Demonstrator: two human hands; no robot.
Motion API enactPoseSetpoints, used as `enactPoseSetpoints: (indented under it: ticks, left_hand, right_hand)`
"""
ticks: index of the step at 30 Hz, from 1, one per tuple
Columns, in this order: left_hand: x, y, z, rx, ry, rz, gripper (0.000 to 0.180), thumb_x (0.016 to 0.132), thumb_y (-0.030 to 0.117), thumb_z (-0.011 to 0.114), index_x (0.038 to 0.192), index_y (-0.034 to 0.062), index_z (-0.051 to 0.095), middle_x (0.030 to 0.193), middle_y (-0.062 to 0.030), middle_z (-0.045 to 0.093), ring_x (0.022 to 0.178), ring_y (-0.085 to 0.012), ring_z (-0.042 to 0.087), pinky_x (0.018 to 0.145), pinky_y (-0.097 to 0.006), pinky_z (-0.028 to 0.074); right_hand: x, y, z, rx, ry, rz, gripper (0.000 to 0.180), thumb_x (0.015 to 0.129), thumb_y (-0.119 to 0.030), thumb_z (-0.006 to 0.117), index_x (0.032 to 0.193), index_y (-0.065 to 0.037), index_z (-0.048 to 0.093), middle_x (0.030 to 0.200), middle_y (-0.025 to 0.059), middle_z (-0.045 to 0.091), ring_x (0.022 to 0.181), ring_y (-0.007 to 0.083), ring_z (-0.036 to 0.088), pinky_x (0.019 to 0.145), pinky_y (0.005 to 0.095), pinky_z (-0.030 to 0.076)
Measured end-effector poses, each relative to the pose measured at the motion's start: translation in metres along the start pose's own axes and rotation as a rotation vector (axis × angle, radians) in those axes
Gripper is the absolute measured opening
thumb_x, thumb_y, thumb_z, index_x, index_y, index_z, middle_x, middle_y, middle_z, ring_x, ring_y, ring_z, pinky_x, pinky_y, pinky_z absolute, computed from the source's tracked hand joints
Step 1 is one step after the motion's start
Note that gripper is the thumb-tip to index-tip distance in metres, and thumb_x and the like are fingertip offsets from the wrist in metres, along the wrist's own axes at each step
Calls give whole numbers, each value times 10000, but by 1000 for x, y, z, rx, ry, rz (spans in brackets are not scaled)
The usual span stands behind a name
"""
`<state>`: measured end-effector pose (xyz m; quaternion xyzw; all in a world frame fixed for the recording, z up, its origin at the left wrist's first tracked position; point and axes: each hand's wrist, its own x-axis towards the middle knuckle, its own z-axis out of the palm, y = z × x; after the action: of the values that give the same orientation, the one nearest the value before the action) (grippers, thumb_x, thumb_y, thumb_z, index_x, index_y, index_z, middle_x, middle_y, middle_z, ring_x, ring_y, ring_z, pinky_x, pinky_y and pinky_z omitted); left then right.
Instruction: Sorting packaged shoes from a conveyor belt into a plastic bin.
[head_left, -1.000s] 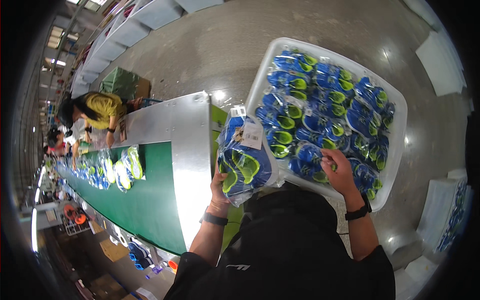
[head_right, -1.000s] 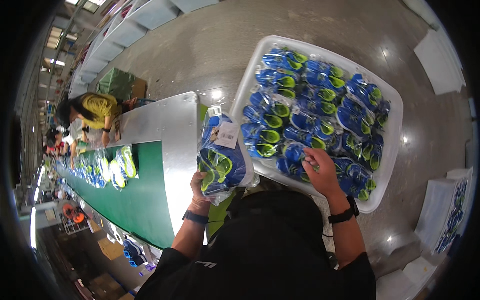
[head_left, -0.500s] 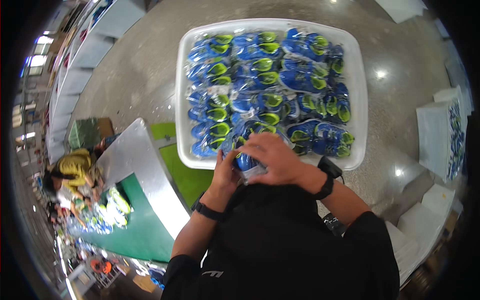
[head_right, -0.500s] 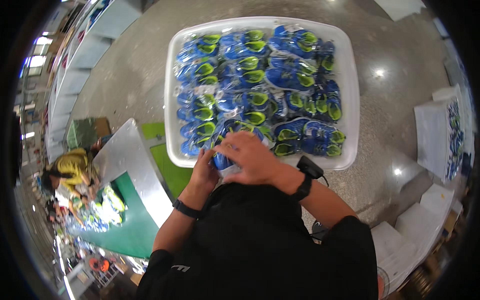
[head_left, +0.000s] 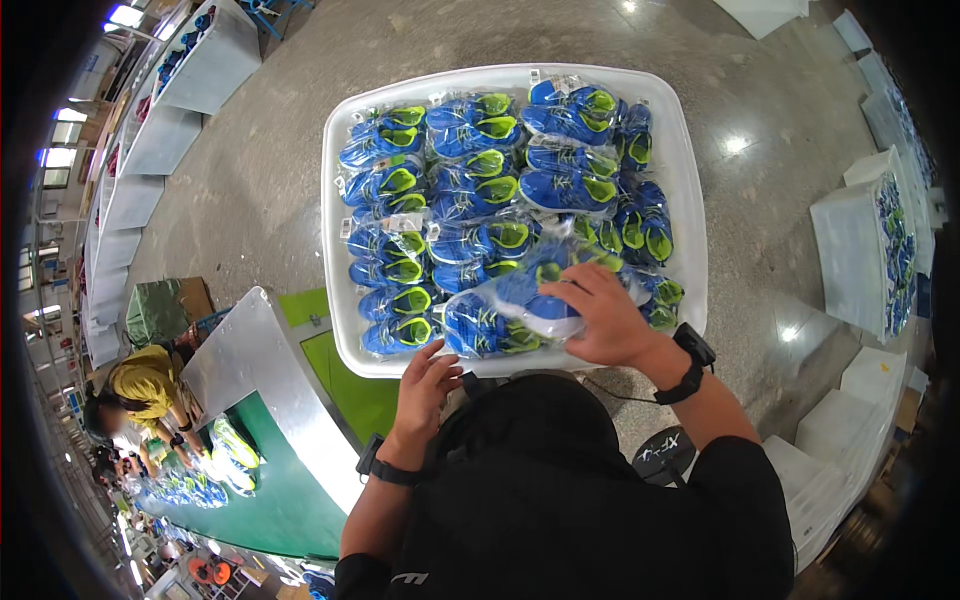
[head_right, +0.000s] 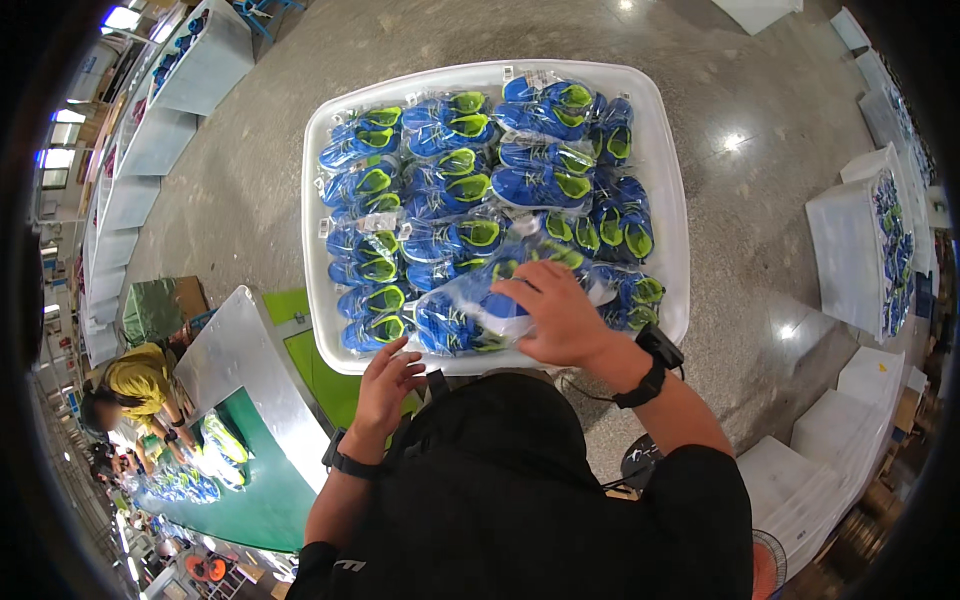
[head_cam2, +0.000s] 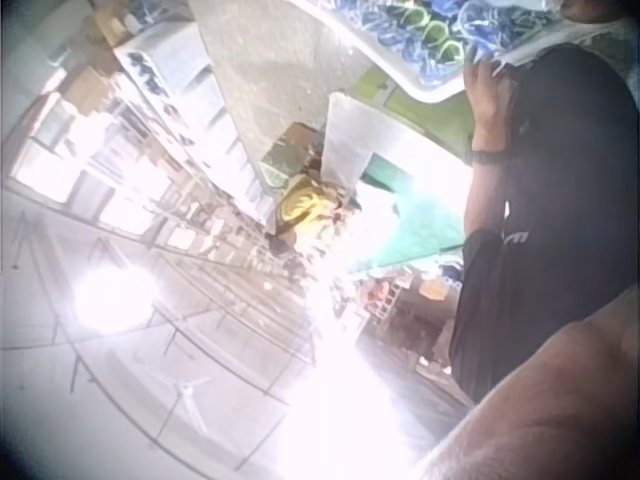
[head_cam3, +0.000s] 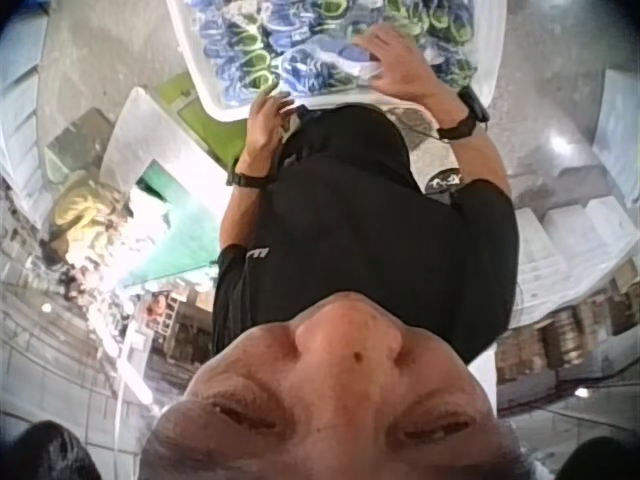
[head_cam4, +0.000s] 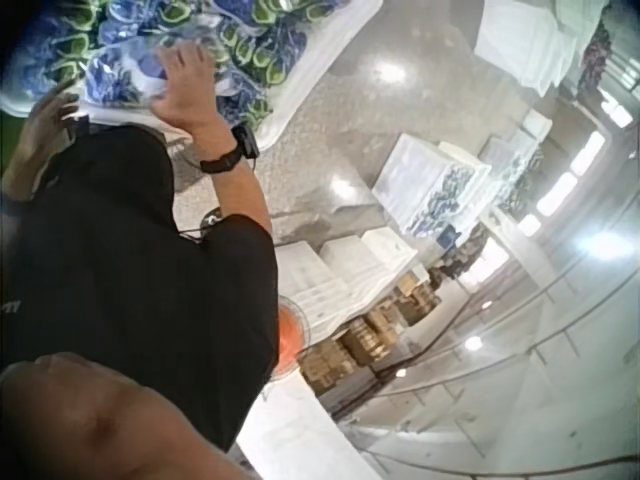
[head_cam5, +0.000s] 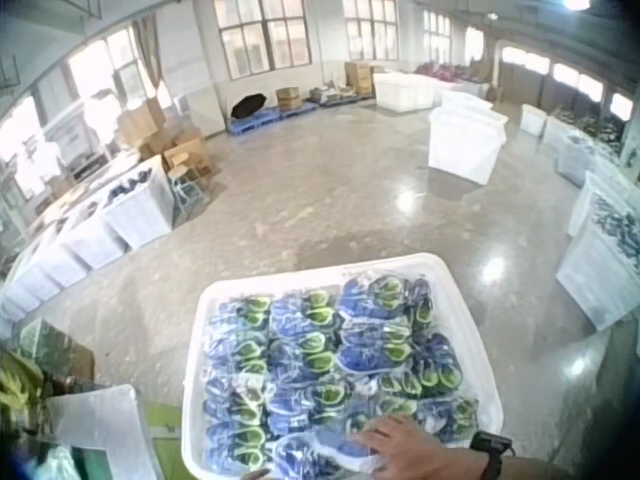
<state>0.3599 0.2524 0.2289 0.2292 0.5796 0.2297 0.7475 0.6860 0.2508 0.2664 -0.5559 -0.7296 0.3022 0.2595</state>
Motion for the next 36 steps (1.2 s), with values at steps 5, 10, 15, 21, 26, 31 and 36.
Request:
enactPoseSetpoints:
  ticks: [5,10,15,21,26,31,36]
  left_hand:
    - [-18,-27,-51,-103,161,-37,401,985,187,580,1349,38,502,1067,-98,643,958,-224,651,855,-374,530]
    - [-35,-52,-84,-123,359,-105,351,991,200,560,1305,46,532,1052,-92,641,916,-215,650,795,-352,551]
    - [-45,-74,-105,-140,378,-138,396,984,182,560,1352,62,477,1036,-100,627,892,-215,645,781,-356,551]
    - [-57,-73,-104,-67,495,-89,540,941,118,617,1422,67,376,1080,-106,600,890,-205,627,763,-335,544]
    - [-59,-77,-110,-88,515,-70,520,956,136,601,1423,60,384,1084,-110,602,897,-210,628,775,-336,544]
    - [-59,-89,-114,-94,452,-96,480,960,163,606,1391,45,429,1088,-114,607,918,-209,633,786,-328,544]
    - [-58,-90,-118,-91,380,-114,447,962,179,606,1359,25,468,1078,-110,614,931,-203,635,789,-323,544]
  right_hand:
    - [-10,35,-22,-167,-3,-119,555,630,-29,681,1173,-128,619,1177,120,553,1207,341,507,1075,495,350]
    - [-78,159,-3,-477,108,296,417,715,-27,661,1124,-87,600,1286,147,569,1272,346,493,1080,485,364]
    - [-128,291,83,134,430,1052,500,807,-225,724,1240,-55,543,1267,203,575,1255,368,501,1035,456,416]
    - [-55,233,123,-34,418,984,765,817,-369,734,1447,-76,413,1369,277,424,1202,440,503,1012,466,435]
    - [-27,207,139,-84,417,1081,733,863,-373,693,1488,-150,380,1457,277,287,1320,474,353,1029,551,408]
    - [-42,225,138,-68,378,1024,734,866,-424,692,1494,-182,398,1507,267,226,1359,472,310,1054,543,390]
    - [-56,251,119,161,283,971,757,840,-467,708,1466,-126,451,1415,265,409,1324,428,400,1094,452,368]
